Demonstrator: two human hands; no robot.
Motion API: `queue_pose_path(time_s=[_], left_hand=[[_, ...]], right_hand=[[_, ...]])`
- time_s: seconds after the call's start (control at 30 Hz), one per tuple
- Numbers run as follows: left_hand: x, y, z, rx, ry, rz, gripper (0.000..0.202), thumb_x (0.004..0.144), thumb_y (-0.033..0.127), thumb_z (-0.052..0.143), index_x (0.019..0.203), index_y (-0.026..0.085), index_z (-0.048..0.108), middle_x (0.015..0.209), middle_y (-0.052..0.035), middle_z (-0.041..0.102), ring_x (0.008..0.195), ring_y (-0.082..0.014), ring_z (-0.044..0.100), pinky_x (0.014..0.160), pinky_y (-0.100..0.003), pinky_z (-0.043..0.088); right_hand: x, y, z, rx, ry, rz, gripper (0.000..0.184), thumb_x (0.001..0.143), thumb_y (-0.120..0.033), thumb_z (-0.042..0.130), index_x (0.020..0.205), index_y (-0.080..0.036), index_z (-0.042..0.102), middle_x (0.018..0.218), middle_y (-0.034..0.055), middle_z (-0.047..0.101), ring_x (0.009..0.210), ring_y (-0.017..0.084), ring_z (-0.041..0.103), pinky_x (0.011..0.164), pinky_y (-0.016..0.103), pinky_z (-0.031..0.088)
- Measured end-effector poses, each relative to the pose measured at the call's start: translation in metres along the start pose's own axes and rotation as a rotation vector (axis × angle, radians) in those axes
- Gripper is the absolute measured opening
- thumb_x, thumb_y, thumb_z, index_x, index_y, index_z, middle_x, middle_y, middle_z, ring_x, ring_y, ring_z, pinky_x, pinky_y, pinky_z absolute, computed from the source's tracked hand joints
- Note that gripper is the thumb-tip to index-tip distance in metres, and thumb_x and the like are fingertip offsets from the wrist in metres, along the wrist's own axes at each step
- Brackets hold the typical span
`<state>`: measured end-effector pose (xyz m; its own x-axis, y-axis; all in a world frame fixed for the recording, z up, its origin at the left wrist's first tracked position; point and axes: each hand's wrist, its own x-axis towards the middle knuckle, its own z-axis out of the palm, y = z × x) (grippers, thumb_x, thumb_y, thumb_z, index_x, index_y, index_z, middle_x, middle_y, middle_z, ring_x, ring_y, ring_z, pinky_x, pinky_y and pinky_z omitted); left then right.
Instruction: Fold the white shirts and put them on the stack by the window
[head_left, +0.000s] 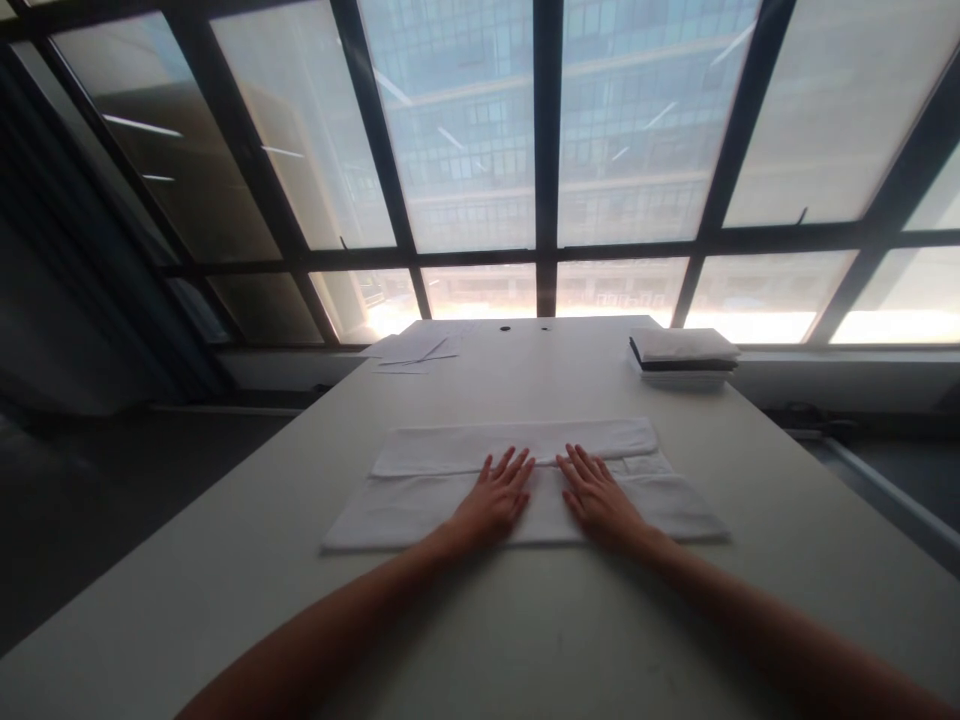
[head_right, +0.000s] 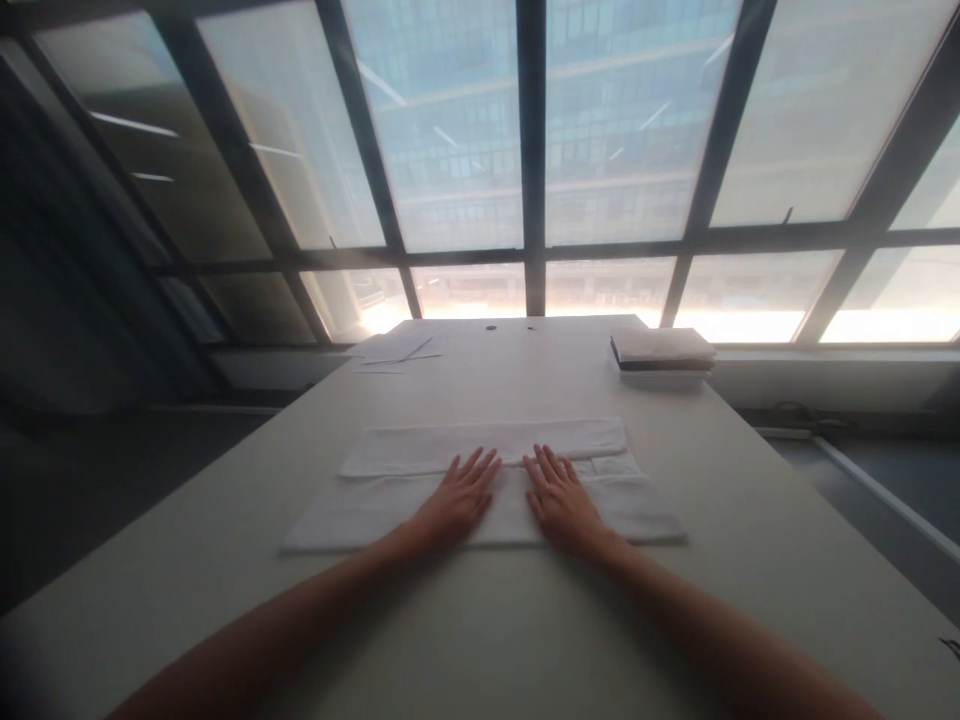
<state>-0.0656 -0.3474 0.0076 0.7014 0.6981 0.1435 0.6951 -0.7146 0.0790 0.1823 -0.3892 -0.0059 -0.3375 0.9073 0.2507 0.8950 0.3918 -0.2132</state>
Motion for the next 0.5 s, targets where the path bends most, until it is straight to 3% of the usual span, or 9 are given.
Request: queue_pose_path(time_s=[0.13,0.27,0.4,0.5], left_hand=[[-0.063,-0.06,-0.007,0.06,-0.072,-0.239,0.06,0.106,0.041,0.02,0.161,0.019,0.019,0.166,-0.0101,0.019,0.154,-0.0276,0.01,0.121,-0.055,0.017],[-0.129,-0.114,-0.013,0.207,-0.022,-0.387,0.06,0.105,0.041,0.015,0.16,0.018,0.023,0.166,-0.0099,0.02,0.154,-0.0293,0.011,0.119,-0.058,0.022],[-0.174,-0.143,-0.019,0.311,0.003,-0.458,0.062,0.104,0.038,0.013,0.16,0.017,0.025,0.165,-0.0113,0.021,0.154,-0.0302,0.014,0.117,-0.061,0.025],[-0.18,-0.149,-0.024,0.374,0.054,-0.467,0.062,0.103,0.04,0.016,0.16,0.018,0.025,0.165,-0.012,0.024,0.153,-0.0317,0.014,0.116,-0.063,0.023]], right_hand=[[0.0,-0.001,0.0,-0.009,-0.008,-0.005,0.061,0.101,-0.034,0.036,0.159,-0.016,0.029,0.166,0.0107,0.014,0.154,0.024,0.009,0.124,0.049,0.013],[-0.001,-0.003,0.0,-0.002,0.007,0.002,0.06,0.101,-0.034,0.036,0.158,-0.017,0.031,0.166,0.01,0.015,0.154,0.023,0.008,0.124,0.048,0.012],[-0.001,-0.006,-0.001,0.018,0.019,0.008,0.059,0.101,-0.033,0.036,0.158,-0.018,0.032,0.166,0.0096,0.016,0.154,0.023,0.008,0.124,0.048,0.012],[0.0,-0.007,-0.003,0.039,0.02,0.015,0.06,0.1,-0.031,0.037,0.159,-0.018,0.03,0.167,0.0098,0.015,0.154,0.024,0.008,0.124,0.049,0.012]])
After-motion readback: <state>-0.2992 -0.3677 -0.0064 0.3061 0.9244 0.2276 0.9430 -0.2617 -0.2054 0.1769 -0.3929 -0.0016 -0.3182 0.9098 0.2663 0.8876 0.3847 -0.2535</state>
